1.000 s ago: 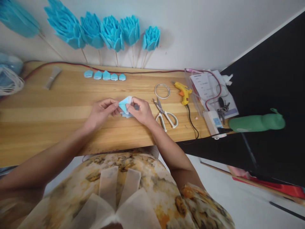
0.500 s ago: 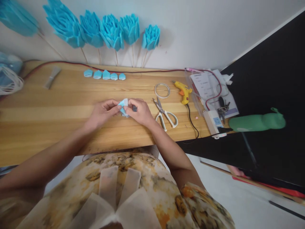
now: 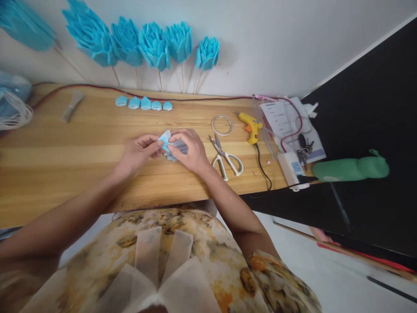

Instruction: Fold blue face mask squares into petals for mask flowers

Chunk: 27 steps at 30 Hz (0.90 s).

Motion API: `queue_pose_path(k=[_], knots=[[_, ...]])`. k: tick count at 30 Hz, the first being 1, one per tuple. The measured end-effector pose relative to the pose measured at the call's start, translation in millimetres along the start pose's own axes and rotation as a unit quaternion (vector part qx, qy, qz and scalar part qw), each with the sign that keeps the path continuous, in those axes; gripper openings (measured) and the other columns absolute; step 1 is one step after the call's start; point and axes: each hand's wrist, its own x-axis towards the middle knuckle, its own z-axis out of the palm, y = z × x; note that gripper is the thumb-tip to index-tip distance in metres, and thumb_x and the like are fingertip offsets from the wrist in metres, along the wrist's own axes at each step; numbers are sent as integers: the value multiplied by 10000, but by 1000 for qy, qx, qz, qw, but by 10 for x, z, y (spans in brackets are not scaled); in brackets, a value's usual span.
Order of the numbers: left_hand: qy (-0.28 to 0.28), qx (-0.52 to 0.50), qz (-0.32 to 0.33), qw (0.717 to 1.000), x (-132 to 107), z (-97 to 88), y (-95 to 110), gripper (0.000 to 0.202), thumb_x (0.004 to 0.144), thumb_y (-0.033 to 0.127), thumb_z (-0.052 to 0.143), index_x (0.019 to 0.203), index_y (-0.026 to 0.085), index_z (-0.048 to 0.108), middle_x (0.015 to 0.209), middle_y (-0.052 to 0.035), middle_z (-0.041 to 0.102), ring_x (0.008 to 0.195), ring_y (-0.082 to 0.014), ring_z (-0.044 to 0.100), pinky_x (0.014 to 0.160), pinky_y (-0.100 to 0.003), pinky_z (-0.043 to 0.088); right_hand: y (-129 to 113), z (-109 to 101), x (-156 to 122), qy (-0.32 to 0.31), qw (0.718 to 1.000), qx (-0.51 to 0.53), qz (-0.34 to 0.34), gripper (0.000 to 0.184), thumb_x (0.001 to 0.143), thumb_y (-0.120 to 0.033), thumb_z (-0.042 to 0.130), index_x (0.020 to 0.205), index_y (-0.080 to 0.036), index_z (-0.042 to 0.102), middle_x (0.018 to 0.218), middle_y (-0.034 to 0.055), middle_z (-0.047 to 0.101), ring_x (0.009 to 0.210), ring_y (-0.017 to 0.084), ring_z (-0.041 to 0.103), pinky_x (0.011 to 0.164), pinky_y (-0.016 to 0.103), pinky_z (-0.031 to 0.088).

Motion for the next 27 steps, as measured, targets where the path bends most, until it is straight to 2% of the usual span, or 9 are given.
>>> queue_pose_path(k=[11,18,27], knots=[[-14,10,-6,1000,-6,-14,8,325,731,477,766,759,170,664,634,-9,651,525,-99,530,529,-237,431,35,30,-14,-14,999,-28,-8,79,870,-306,628,812,-257,651,1073,51,720,1080,238,635,978,431,456],[-19,29,-18,999,-1,-10,14,353,725,501,759,724,171,631,586,4,613,492,-91,508,501,-223,410,61,43,-27,-9,999,-38,-34,91,897,-307,617,838,-258,665,1114,57,731,1113,233,656,991,431,471],[-4,12,-29,1000,-10,6,45,302,724,443,761,725,162,649,556,17,603,477,-77,508,492,-198,425,32,17,-24,17,998,-26,-51,111,934,-305,582,895,-242,665,1083,57,742,1055,209,675,956,405,500]])
